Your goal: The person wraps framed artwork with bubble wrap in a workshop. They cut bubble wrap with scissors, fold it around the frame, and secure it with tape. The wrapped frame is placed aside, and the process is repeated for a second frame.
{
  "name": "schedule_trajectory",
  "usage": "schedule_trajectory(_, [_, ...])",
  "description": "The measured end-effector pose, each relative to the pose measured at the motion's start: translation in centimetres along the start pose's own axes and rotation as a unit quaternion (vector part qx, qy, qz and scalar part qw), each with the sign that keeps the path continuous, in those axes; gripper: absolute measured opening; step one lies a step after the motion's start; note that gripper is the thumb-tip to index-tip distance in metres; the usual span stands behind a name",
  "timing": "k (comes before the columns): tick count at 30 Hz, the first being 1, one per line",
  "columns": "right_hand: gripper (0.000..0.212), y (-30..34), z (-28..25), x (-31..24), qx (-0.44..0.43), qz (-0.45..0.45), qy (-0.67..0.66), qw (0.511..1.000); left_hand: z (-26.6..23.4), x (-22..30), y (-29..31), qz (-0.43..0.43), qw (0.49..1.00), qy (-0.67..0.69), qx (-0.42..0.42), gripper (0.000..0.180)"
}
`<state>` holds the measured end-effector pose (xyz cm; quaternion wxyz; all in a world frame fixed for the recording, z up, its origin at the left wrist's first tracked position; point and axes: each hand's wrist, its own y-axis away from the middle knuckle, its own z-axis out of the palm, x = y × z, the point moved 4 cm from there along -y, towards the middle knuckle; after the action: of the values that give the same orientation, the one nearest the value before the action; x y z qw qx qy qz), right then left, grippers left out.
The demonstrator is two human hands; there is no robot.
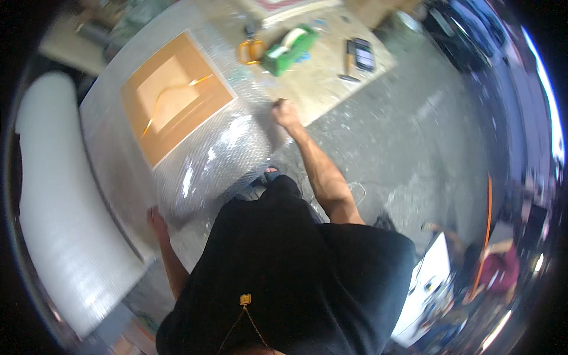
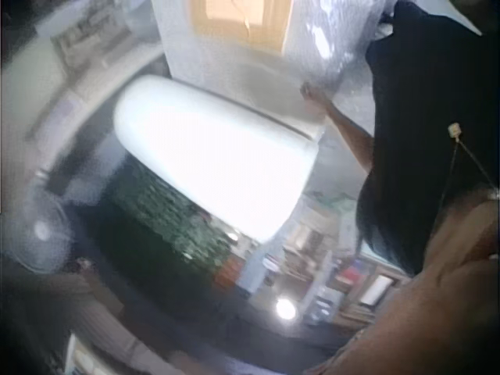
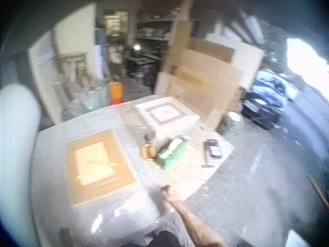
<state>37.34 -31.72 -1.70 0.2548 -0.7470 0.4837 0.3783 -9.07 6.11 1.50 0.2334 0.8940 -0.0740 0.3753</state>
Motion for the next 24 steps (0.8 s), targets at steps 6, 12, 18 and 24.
schedule_trajectory(6, [0.028, 2.9, 0.0, -3.1, 0.046, 0.106, 0.086, 0.989, -1.8, -10.2, -2.4, 0.304, 0.940, -0.150, -0.027, 0.044])
schedule_trajectory(12, [0.019, 6.7, -2.2, -0.6, 0.072, 0.152, 0.031, 0.985, 6.0, -2.7, -2.3, 0.258, 0.956, -0.105, -0.097, 0.041])
schedule_trajectory(18, [0.034, 7.8, -1.7, 0.6, -0.056, 0.222, 0.072, 0.971, 8.6, 0.0, -5.8, 0.367, 0.915, -0.123, -0.115, 0.042])
schedule_trajectory(24, [0.021, 7.3, 1.0, 6.6, -0.110, 0.214, 0.087, 0.967, 9.0, 0.8, -7.1, 0.511, 0.819, -0.240, -0.103, 0.044])
